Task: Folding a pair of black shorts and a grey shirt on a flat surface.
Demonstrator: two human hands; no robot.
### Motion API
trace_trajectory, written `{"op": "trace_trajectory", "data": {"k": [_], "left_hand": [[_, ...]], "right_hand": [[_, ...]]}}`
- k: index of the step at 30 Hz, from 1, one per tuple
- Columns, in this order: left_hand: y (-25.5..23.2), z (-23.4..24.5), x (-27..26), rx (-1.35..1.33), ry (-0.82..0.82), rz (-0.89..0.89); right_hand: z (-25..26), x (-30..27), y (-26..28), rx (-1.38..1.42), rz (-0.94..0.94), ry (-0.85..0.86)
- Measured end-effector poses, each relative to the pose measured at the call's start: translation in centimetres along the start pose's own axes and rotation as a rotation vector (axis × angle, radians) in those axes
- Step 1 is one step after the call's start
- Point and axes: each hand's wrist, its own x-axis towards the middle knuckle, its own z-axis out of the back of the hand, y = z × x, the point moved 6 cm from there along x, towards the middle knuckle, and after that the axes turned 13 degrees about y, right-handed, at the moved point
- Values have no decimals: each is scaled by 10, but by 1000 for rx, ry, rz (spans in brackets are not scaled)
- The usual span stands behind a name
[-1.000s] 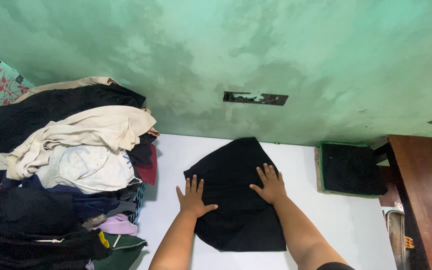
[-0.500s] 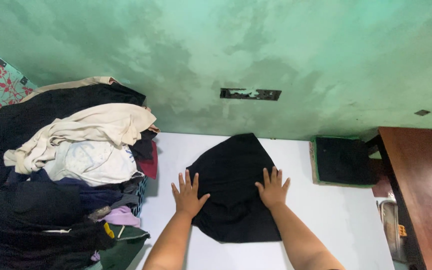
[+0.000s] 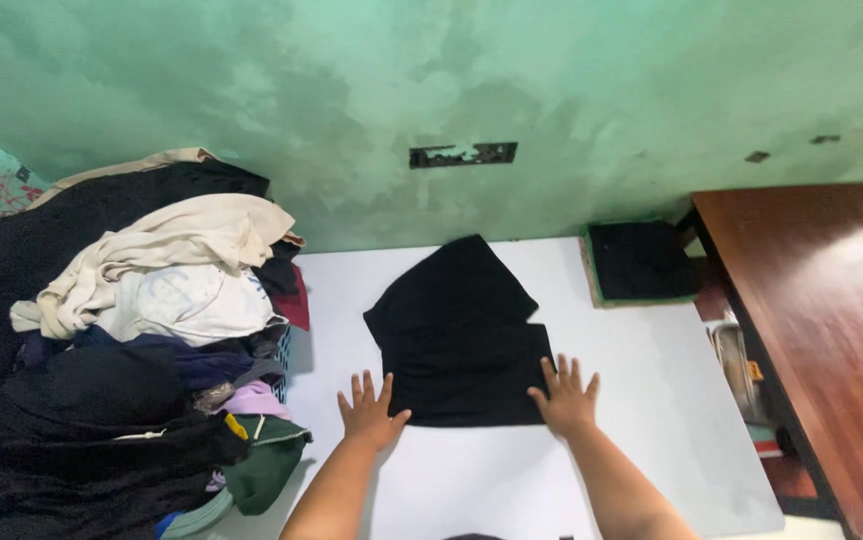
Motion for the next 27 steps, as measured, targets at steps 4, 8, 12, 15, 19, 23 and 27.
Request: {"op": "trace_trajectory", "data": {"k": [4,8,12,15,19,23,27], "left_hand": [[-16,6,-32,79,-76,-125],[-26,-17,-20,165,-168,-309],[-14,-26,3,136,-304,-378],[-11,-18,-7,208,-286,-386],[-11,-25,-10,265,-264,-405],[-11,-31,-9,212,-276,-424],[-10,-32,-10,169,-260,-412]], "right_hand": [[6,-31,-10,98,-135,321],[24,-62,13,170,-40,330],[-36,-58,8,241,-33,272],[-45,-56,-13,367,-56,141],[-22,-56,-22,447,-52,122],[-46,-59,-24,395,-150,535],[-34,-63,-21,590,-336,365]]}}
